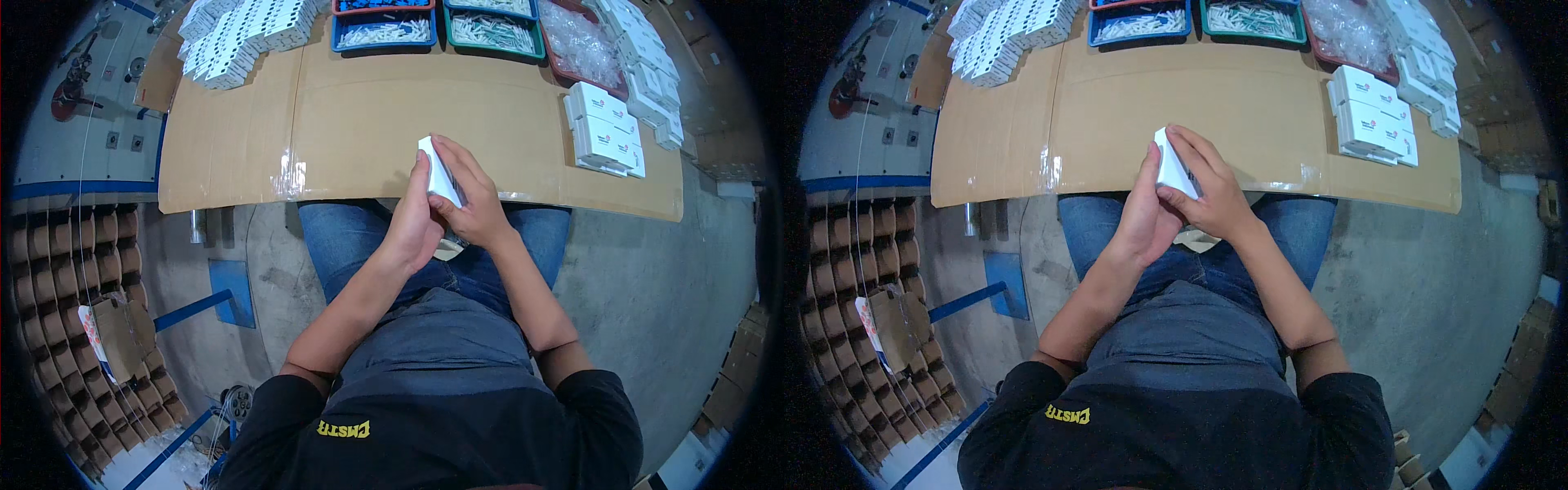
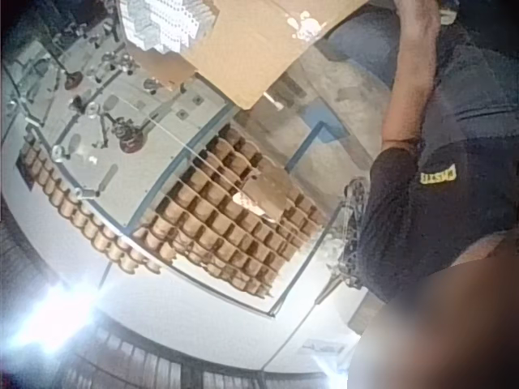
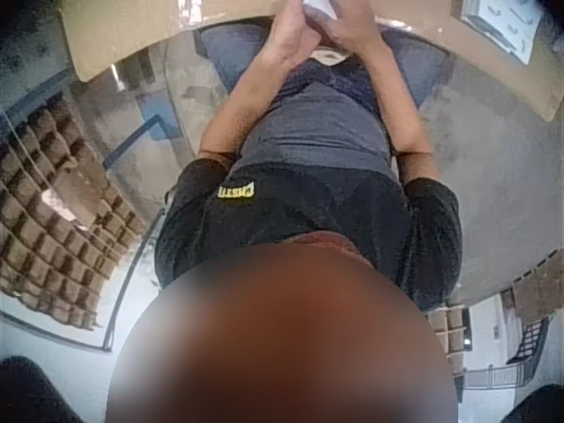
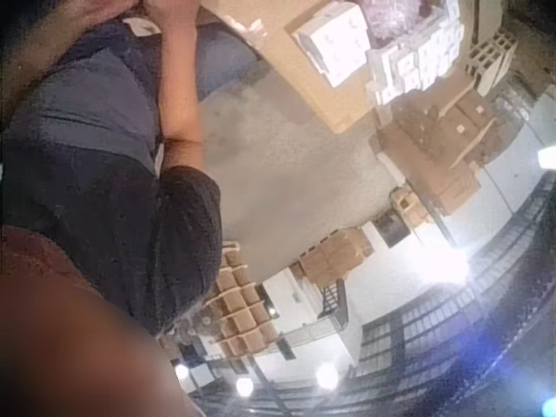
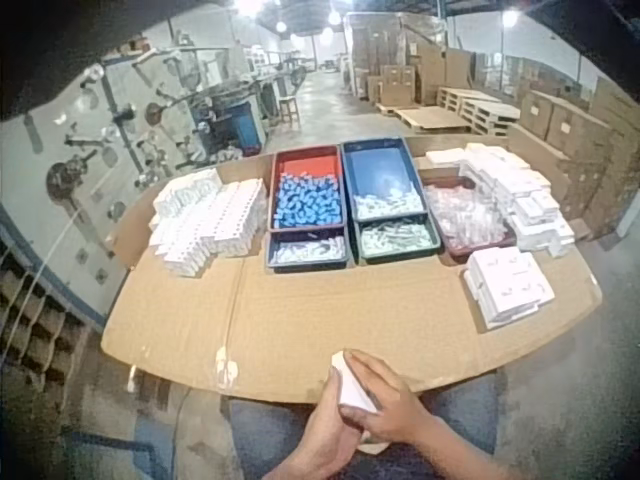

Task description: Assembling and packing small plastic components into white cardboard boxes at a factory workstation.

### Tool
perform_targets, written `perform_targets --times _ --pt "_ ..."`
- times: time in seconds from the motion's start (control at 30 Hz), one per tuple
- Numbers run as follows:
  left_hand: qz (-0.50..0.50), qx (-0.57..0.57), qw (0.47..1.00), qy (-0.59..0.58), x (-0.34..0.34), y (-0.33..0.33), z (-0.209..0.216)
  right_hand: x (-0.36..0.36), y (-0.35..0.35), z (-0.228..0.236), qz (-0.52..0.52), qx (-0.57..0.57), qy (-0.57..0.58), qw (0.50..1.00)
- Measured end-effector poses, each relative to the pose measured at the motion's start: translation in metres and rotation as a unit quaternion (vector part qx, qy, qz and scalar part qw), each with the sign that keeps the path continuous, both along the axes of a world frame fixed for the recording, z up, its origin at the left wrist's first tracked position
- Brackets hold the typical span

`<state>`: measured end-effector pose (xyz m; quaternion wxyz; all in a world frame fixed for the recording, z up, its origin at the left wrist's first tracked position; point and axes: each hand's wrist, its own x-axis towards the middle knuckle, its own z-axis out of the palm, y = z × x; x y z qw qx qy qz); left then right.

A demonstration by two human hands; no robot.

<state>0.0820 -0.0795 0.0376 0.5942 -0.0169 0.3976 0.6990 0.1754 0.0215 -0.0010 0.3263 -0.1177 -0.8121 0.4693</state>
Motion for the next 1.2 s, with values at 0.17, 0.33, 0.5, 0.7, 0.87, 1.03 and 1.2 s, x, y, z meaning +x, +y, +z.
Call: perform_targets --times 0.17,0.33,0.5,0.7,0.87,1.03,1.2 --pt "0.023 -0.003 1.000 0.011 0.008 0.002 -0.002 0.002 0.001 -0.004 -0.008 0.116 0.000 0.993" --pt "0.027 -0.014 1.000 0.004 0.009 0.002 -0.006 0.002 0.001 -0.008 -0.008 0.122 0.014 0.992" --pt "0.040 -0.014 0.999 0.008 0.011 0.003 -0.005 0.003 0.002 -0.006 -0.002 0.095 0.017 0.995" --pt "0.044 0.007 0.999 -0.018 0.005 0.004 0.007 0.002 0.007 -0.006 0.016 0.059 0.026 0.998" --pt "0.051 0.009 0.993 0.107 -0.008 0.001 -0.014 0.004 0.006 0.001 -0.013 -0.224 0.014 0.975" --pt "0.029 -0.003 0.976 0.216 -0.007 -0.003 -0.003 0.004 0.004 0.000 0.038 -0.254 0.010 0.966" --pt "0.010 0.008 0.995 0.097 -0.013 -0.005 -0.007 0.006 0.008 0.001 0.049 -0.217 -0.017 0.975"
